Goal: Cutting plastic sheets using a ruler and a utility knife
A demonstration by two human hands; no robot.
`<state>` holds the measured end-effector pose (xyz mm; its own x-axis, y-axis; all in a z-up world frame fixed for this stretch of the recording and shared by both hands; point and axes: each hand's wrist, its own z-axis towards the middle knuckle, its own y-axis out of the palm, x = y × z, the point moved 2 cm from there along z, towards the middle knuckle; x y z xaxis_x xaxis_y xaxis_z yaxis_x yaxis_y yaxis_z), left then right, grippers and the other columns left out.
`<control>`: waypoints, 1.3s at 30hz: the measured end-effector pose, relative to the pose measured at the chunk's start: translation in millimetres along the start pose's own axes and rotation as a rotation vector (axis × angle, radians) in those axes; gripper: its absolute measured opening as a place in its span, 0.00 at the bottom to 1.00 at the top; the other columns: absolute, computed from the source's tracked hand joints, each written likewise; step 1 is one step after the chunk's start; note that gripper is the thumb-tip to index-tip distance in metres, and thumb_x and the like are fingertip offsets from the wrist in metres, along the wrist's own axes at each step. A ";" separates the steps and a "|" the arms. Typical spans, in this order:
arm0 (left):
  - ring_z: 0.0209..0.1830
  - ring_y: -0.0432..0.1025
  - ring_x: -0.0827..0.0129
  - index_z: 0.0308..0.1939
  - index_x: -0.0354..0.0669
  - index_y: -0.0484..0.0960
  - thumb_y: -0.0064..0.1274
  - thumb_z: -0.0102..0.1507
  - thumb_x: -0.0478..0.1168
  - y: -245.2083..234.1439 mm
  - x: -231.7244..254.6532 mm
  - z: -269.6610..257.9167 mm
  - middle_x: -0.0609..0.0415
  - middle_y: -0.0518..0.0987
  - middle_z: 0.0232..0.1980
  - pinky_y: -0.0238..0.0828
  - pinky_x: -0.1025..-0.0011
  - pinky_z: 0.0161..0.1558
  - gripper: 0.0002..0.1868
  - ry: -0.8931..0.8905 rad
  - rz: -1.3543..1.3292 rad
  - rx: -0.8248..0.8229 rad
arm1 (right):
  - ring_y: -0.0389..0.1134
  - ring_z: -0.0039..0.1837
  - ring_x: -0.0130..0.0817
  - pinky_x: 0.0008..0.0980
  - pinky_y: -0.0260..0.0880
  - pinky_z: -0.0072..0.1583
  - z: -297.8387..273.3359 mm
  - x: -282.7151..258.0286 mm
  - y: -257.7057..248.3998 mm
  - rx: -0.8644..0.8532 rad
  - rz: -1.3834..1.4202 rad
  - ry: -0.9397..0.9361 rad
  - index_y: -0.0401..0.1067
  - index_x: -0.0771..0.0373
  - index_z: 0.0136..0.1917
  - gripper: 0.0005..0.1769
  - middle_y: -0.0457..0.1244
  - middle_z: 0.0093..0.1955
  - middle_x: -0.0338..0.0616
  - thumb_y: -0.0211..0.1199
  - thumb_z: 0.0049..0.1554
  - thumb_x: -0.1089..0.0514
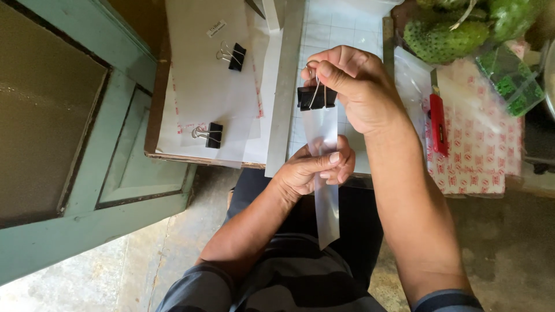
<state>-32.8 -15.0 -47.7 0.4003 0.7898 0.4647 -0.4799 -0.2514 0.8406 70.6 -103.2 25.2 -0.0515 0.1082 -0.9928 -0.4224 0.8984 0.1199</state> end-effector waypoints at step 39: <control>0.39 0.72 0.61 0.52 0.37 0.72 0.59 0.67 0.48 -13.6 0.8 -11.1 0.29 0.79 0.48 0.70 0.68 0.43 0.20 -0.001 0.057 0.021 | 0.72 0.56 0.40 0.38 0.73 0.63 -4.9 0.6 -4.6 -0.142 -0.097 -0.018 0.69 0.69 0.60 0.22 0.70 0.53 0.51 0.63 0.59 0.51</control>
<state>-34.5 -4.8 -61.8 0.3736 0.7736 0.5119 -0.4855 -0.3071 0.8185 68.1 -109.3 24.1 0.0111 0.0322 -0.9994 -0.5479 0.8363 0.0208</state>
